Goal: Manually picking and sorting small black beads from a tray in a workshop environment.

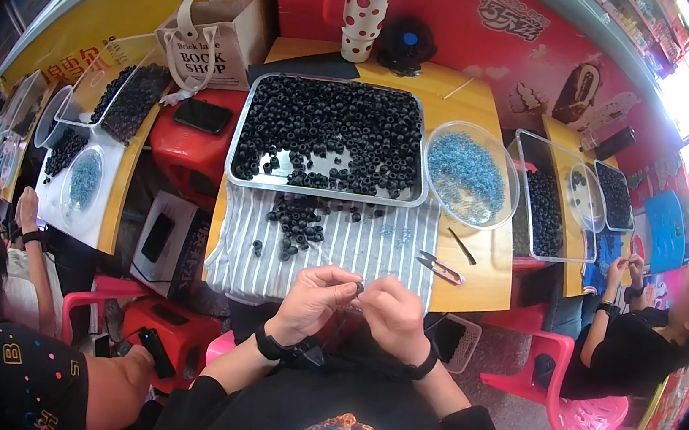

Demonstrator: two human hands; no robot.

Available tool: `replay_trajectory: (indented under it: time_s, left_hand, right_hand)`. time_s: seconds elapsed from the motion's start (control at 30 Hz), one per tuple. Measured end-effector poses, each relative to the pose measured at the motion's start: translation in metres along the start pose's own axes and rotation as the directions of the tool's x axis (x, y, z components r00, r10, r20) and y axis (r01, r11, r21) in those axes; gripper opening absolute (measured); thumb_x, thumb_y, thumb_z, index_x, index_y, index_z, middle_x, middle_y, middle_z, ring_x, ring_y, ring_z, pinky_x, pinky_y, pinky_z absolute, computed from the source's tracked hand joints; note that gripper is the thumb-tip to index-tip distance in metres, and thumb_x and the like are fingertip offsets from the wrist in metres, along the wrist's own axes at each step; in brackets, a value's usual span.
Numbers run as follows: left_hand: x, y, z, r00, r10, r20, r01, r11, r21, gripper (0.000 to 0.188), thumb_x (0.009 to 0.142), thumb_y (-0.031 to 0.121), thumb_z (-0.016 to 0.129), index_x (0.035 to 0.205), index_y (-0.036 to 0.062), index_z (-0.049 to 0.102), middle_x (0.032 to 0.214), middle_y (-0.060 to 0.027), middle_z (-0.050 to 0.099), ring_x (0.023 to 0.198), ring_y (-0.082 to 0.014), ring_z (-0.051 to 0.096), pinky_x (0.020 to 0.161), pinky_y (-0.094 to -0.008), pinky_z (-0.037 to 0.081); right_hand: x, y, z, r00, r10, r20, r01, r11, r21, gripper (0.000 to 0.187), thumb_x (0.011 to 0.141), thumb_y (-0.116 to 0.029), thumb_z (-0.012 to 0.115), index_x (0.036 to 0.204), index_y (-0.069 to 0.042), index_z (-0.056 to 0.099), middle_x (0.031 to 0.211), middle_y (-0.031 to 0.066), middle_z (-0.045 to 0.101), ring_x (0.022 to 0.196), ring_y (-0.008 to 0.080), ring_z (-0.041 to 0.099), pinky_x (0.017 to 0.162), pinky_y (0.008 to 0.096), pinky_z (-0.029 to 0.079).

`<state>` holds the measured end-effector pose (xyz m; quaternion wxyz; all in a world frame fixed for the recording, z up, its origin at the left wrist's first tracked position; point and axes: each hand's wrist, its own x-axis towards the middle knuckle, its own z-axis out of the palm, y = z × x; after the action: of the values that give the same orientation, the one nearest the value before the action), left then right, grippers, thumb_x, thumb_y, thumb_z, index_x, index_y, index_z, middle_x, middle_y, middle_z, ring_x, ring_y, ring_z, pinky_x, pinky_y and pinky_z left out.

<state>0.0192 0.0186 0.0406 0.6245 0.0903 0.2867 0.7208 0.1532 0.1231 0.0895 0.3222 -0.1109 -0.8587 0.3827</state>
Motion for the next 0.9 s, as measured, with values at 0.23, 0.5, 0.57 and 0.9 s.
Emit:
replay_trajectory:
  time_s: [0.23,0.5,0.57,0.9]
  left_hand:
    - [0.002,0.003,0.001,0.996,-0.016,0.088,0.019,0.999,-0.032,0.037,0.088,0.000,0.064,0.124,-0.0027,0.053,0.099,-0.0081,0.066,0.084,-0.0129,0.065,0.075,-0.0251,0.054]
    - [0.000,0.007,0.006,0.995,-0.012,0.103,0.013,1.000,-0.010,0.041,0.088,0.000,0.063,0.127,-0.0038,0.050,0.096,-0.0065,0.065,0.082,-0.0126,0.065,0.070,-0.0217,0.054]
    - [-0.001,0.009,0.008,0.995,-0.013,0.103,0.012,1.000,0.009,0.041,0.088,0.000,0.064,0.127,-0.0034,0.050,0.096,-0.0075,0.066,0.080,-0.0109,0.064,0.069,-0.0214,0.052]
    - [0.002,0.007,0.002,0.994,-0.057,0.097,0.039,0.983,0.177,0.033,0.089,-0.001,0.060,0.122,-0.0038,0.054,0.094,-0.0080,0.066,0.080,-0.0127,0.065,0.066,-0.0225,0.053]
  right_hand:
    - [0.005,0.002,-0.010,0.954,0.249,0.166,-0.281,0.936,0.213,0.027,0.075,0.000,0.073,0.101,-0.001,0.065,0.074,0.0084,0.058,0.064,0.0172,0.058,0.057,0.0296,0.046]
    - [0.005,0.007,-0.007,0.966,0.185,0.181,-0.233,0.926,0.298,0.028,0.077,-0.002,0.072,0.104,0.001,0.064,0.083,0.0118,0.065,0.071,0.0234,0.066,0.063,0.0307,0.050]
    - [0.005,0.007,-0.008,0.971,0.155,0.183,-0.202,0.939,0.279,0.027,0.077,-0.002,0.071,0.103,0.001,0.064,0.082,0.0126,0.065,0.072,0.0255,0.067,0.063,0.0312,0.050]
    - [0.001,0.021,-0.008,0.980,0.104,0.172,-0.164,0.908,0.385,0.020,0.077,0.001,0.068,0.097,0.000,0.063,0.081,0.0127,0.066,0.073,0.0262,0.067,0.062,0.0312,0.050]
